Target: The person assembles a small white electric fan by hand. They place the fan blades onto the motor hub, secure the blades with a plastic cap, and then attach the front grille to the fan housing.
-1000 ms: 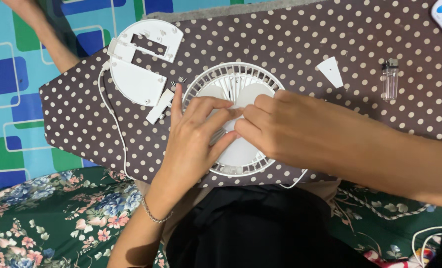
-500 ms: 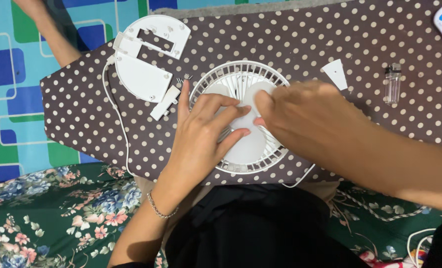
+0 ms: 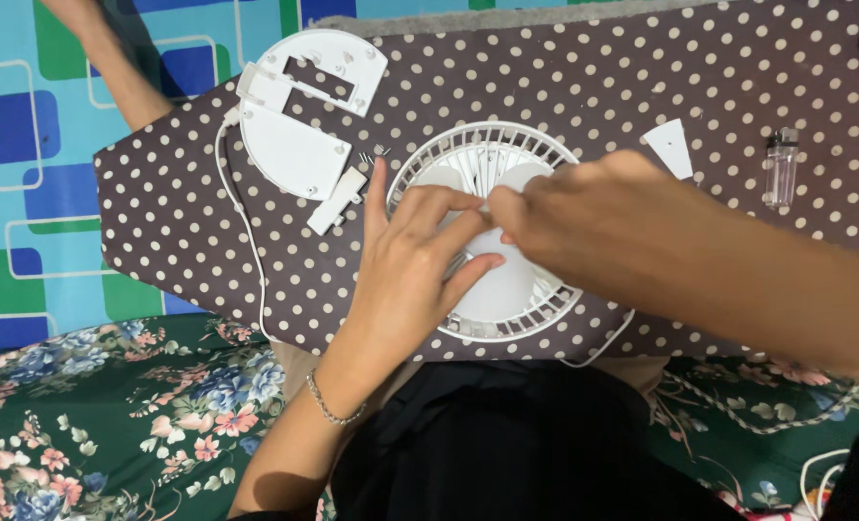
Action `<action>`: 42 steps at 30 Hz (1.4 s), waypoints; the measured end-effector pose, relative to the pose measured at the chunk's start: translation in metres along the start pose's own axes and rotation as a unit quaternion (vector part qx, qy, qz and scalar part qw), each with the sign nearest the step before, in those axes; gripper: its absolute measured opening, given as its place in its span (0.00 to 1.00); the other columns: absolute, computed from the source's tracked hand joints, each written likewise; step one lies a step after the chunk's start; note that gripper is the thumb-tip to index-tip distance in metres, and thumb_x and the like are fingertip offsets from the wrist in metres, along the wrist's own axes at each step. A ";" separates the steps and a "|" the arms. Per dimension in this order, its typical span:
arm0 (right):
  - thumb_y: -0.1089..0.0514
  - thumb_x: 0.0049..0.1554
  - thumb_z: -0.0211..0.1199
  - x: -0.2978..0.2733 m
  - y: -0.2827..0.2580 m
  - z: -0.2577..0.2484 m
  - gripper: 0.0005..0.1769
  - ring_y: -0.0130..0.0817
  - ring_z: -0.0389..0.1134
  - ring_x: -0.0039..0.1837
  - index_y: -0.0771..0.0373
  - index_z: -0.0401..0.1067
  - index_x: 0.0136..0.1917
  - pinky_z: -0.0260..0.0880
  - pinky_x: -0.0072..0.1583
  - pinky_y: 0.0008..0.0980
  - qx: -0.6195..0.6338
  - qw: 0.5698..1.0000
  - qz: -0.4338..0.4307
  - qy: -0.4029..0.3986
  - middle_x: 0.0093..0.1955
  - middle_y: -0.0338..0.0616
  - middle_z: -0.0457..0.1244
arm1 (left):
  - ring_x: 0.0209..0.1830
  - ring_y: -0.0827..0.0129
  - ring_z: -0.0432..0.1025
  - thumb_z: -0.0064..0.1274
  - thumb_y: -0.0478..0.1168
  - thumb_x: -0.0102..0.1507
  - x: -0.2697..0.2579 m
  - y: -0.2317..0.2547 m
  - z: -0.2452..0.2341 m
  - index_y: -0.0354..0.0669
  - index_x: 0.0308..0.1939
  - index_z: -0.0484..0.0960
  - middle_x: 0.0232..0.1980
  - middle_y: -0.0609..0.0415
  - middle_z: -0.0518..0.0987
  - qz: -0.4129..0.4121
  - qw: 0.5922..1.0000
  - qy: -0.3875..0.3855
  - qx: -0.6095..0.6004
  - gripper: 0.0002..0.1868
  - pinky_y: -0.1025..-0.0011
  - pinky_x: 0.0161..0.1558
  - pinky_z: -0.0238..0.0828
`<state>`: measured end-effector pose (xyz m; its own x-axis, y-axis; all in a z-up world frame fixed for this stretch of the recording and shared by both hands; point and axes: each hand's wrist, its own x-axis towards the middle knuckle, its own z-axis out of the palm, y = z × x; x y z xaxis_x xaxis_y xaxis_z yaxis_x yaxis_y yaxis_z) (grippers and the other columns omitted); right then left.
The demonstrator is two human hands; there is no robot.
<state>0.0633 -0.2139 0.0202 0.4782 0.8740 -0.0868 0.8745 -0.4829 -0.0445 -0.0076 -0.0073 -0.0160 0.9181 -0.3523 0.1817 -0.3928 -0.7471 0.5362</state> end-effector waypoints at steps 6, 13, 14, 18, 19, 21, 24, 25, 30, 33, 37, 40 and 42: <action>0.41 0.63 0.56 -0.009 -0.009 0.003 0.18 0.30 0.70 0.34 0.57 0.69 0.46 0.67 0.33 0.29 -0.047 0.994 0.086 -0.052 0.30 0.35 0.66 | 0.58 0.63 0.71 0.64 0.46 0.60 0.000 0.002 0.000 0.47 0.49 0.85 0.50 0.58 0.78 0.001 1.000 0.006 -0.002 0.16 0.36 0.77 0.35; 0.59 0.49 0.64 -0.012 -0.003 0.002 0.12 0.29 0.71 0.40 0.63 0.72 0.47 0.73 0.37 0.26 -0.020 0.983 -0.097 0.153 0.38 0.42 0.68 | 0.59 0.62 0.71 0.65 0.44 0.59 0.001 0.003 -0.003 0.47 0.49 0.85 0.51 0.58 0.79 0.000 1.000 -0.005 0.012 0.15 0.36 0.77 0.33; 0.59 0.48 0.64 -0.011 -0.001 0.002 0.12 0.29 0.71 0.39 0.63 0.73 0.46 0.73 0.36 0.26 -0.029 0.980 -0.135 0.142 0.36 0.43 0.68 | 0.59 0.62 0.71 0.65 0.43 0.59 0.003 0.004 -0.002 0.47 0.50 0.85 0.51 0.58 0.79 0.002 1.000 -0.005 0.008 0.16 0.35 0.77 0.32; 0.63 0.46 0.65 -0.016 -0.010 0.011 0.10 0.28 0.71 0.39 0.65 0.71 0.43 0.72 0.36 0.26 0.024 0.982 -0.111 0.154 0.34 0.41 0.67 | 0.59 0.62 0.71 0.65 0.41 0.57 0.003 0.004 -0.002 0.47 0.50 0.85 0.52 0.59 0.79 0.005 0.999 -0.015 0.031 0.17 0.36 0.77 0.33; 0.64 0.47 0.66 -0.013 -0.009 0.015 0.09 0.28 0.70 0.36 0.65 0.71 0.43 0.70 0.35 0.26 0.032 0.983 -0.097 0.152 0.31 0.39 0.66 | 0.59 0.61 0.71 0.65 0.41 0.57 0.002 0.004 -0.002 0.47 0.50 0.85 0.52 0.59 0.79 0.005 0.999 -0.016 0.032 0.17 0.36 0.78 0.34; 0.63 0.52 0.65 -0.008 -0.006 0.020 0.13 0.26 0.68 0.32 0.70 0.70 0.50 0.68 0.32 0.26 0.014 0.990 -0.074 0.116 0.27 0.36 0.65 | 0.60 0.61 0.71 0.65 0.41 0.57 0.004 0.002 -0.002 0.45 0.48 0.84 0.52 0.59 0.79 0.003 0.999 -0.016 0.039 0.16 0.37 0.78 0.35; 0.61 0.56 0.64 -0.009 -0.007 0.022 0.19 0.24 0.65 0.26 0.74 0.70 0.58 0.65 0.29 0.25 -0.026 0.997 -0.045 0.059 0.21 0.35 0.62 | 0.60 0.60 0.71 0.66 0.42 0.58 0.001 0.003 0.000 0.43 0.45 0.83 0.52 0.59 0.79 -0.003 0.999 -0.018 0.039 0.14 0.37 0.78 0.36; 0.61 0.52 0.66 -0.011 -0.008 0.020 0.17 0.25 0.64 0.24 0.72 0.71 0.53 0.65 0.27 0.26 -0.020 0.996 -0.036 0.083 0.19 0.35 0.61 | 0.59 0.60 0.71 0.66 0.42 0.58 0.001 0.003 0.000 0.44 0.45 0.84 0.52 0.59 0.79 0.000 0.999 -0.014 0.036 0.14 0.36 0.78 0.36; 0.59 0.49 0.65 -0.017 -0.008 0.006 0.15 0.29 0.69 0.34 0.68 0.73 0.49 0.68 0.31 0.28 -0.006 0.984 -0.026 0.176 0.29 0.39 0.66 | 0.58 0.60 0.71 0.66 0.43 0.58 0.003 0.004 -0.003 0.43 0.46 0.85 0.52 0.57 0.79 0.010 0.999 -0.004 0.041 0.15 0.36 0.77 0.37; 0.62 0.46 0.65 -0.022 -0.001 -0.001 0.13 0.30 0.70 0.45 0.68 0.73 0.45 0.72 0.40 0.27 0.036 0.960 -0.075 0.267 0.40 0.43 0.67 | 0.58 0.59 0.71 0.67 0.44 0.58 0.003 0.002 -0.002 0.42 0.45 0.84 0.52 0.57 0.79 0.008 0.999 -0.009 0.043 0.15 0.37 0.77 0.38; 0.62 0.43 0.67 -0.015 0.003 -0.002 0.10 0.31 0.70 0.46 0.67 0.73 0.39 0.73 0.40 0.27 -0.019 0.976 -0.112 0.184 0.40 0.43 0.66 | 0.58 0.59 0.71 0.67 0.43 0.57 0.004 0.004 -0.002 0.43 0.46 0.84 0.52 0.58 0.79 0.001 0.999 -0.015 0.048 0.17 0.37 0.77 0.38; 0.63 0.44 0.67 -0.013 -0.002 0.005 0.08 0.29 0.69 0.41 0.70 0.73 0.38 0.70 0.35 0.25 -0.063 0.988 -0.124 0.068 0.35 0.43 0.65 | 0.59 0.60 0.72 0.67 0.41 0.56 0.004 0.005 -0.003 0.42 0.47 0.84 0.53 0.58 0.79 -0.001 0.998 -0.023 0.054 0.17 0.37 0.77 0.38; 0.63 0.45 0.67 -0.015 -0.005 0.013 0.07 0.31 0.70 0.39 0.69 0.73 0.36 0.69 0.35 0.26 -0.035 0.993 -0.097 0.055 0.33 0.42 0.65 | 0.59 0.61 0.72 0.66 0.40 0.56 0.005 0.005 -0.002 0.42 0.48 0.84 0.53 0.58 0.79 0.000 0.998 -0.031 0.055 0.17 0.36 0.77 0.38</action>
<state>0.0510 -0.2256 0.0092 0.3035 0.9525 0.0263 0.9524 -0.3040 0.0205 -0.0052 -0.0114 -0.0104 0.9145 -0.3837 0.1285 -0.3992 -0.8036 0.4415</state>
